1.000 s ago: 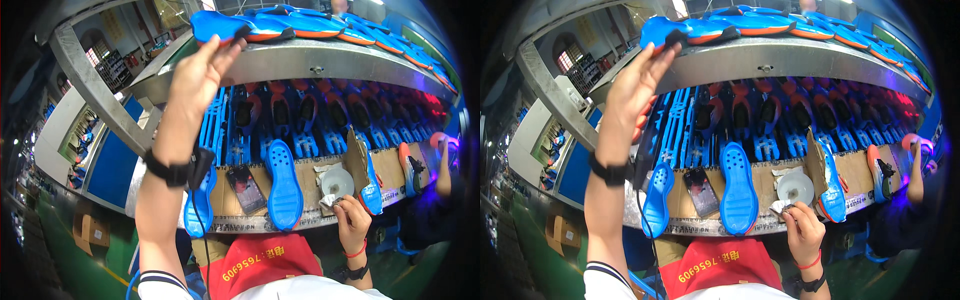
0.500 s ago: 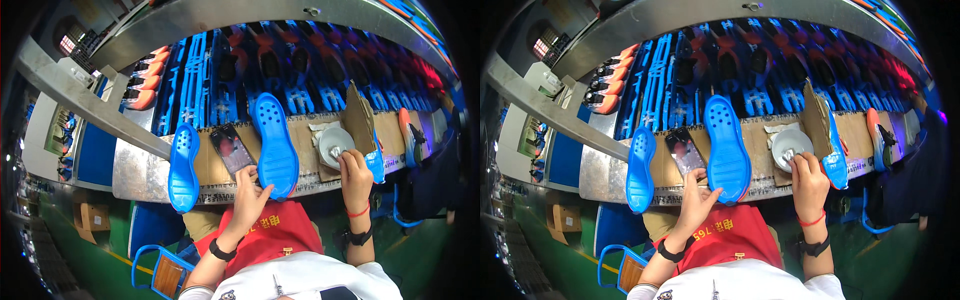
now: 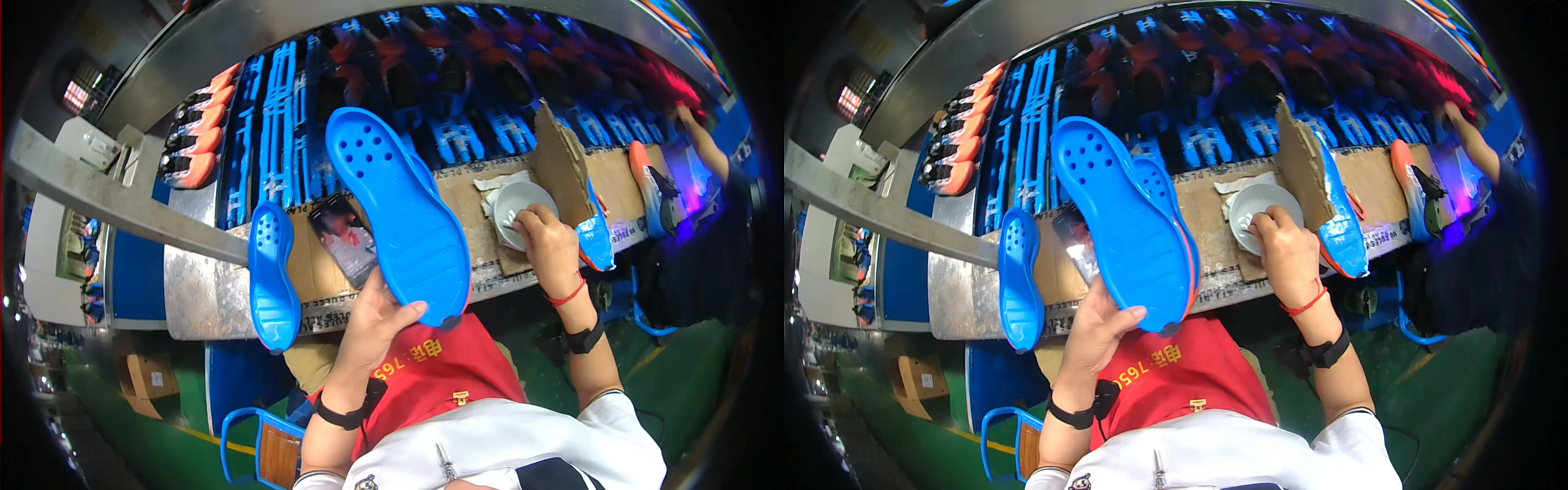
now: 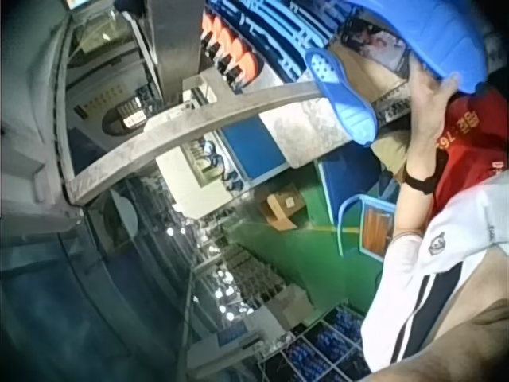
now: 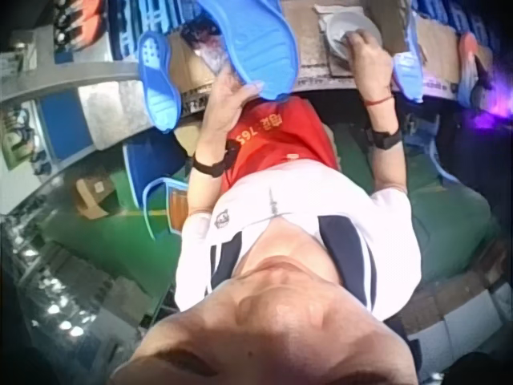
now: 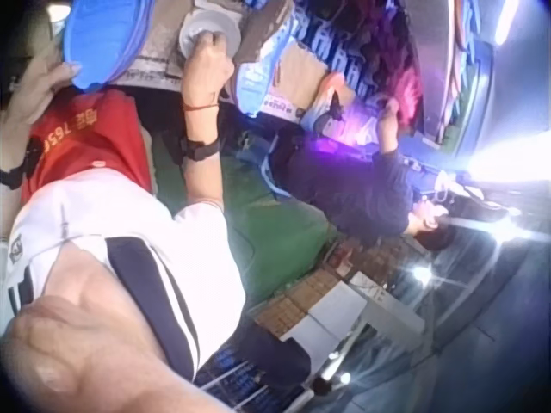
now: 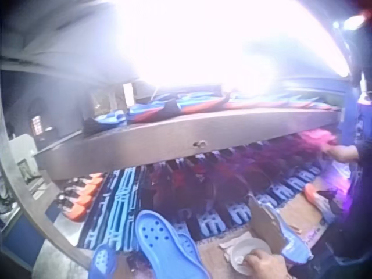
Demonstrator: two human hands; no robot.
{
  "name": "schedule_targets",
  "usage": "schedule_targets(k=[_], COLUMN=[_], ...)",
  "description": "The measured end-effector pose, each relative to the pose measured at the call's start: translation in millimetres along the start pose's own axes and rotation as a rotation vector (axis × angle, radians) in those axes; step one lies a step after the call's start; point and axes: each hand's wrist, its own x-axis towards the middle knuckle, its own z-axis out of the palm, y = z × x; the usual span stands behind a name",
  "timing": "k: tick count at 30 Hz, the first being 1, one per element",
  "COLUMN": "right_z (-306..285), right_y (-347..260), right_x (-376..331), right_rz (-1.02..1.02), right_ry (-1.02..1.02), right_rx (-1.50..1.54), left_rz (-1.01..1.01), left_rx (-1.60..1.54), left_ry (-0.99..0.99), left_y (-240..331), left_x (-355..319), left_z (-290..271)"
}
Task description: Applying adhesive to the bottom of blue shoe insoles using a small tool.
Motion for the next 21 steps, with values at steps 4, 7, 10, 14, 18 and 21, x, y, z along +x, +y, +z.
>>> schedule_targets(k=[4, 7, 10, 14, 18, 21], right_z=[-10, -24, -31, -39, -63, -62], right_y=[2, -7, -10, -14, -41, -57], right_x=[0, 3, 0, -4, -7, -20], right_rz=[-0.022, -0.017, 0.008, 0.043, 0.006, -0.086], right_ry=[-0.065, -0.007, 0.008, -0.022, 0.053, -0.008], right_rx=[0.038, 0.061, 0.062, 0.083, 0.395, 0.519], left_rz=[0.133, 0.192, 0.217, 0.233, 0.341, 0.368], left_rx=[0.008, 0.123, 0.175, 0.145, 0.271, 0.342], left_ry=[-0.009, -0.018, -0.032, 0.077, 0.107, 0.165], left_y=[-4, -7, -8, -13, -13, -17], left_x=[-1, 2, 8, 7, 8, 7], left_z=[4, 6, 9, 20, 22, 22])
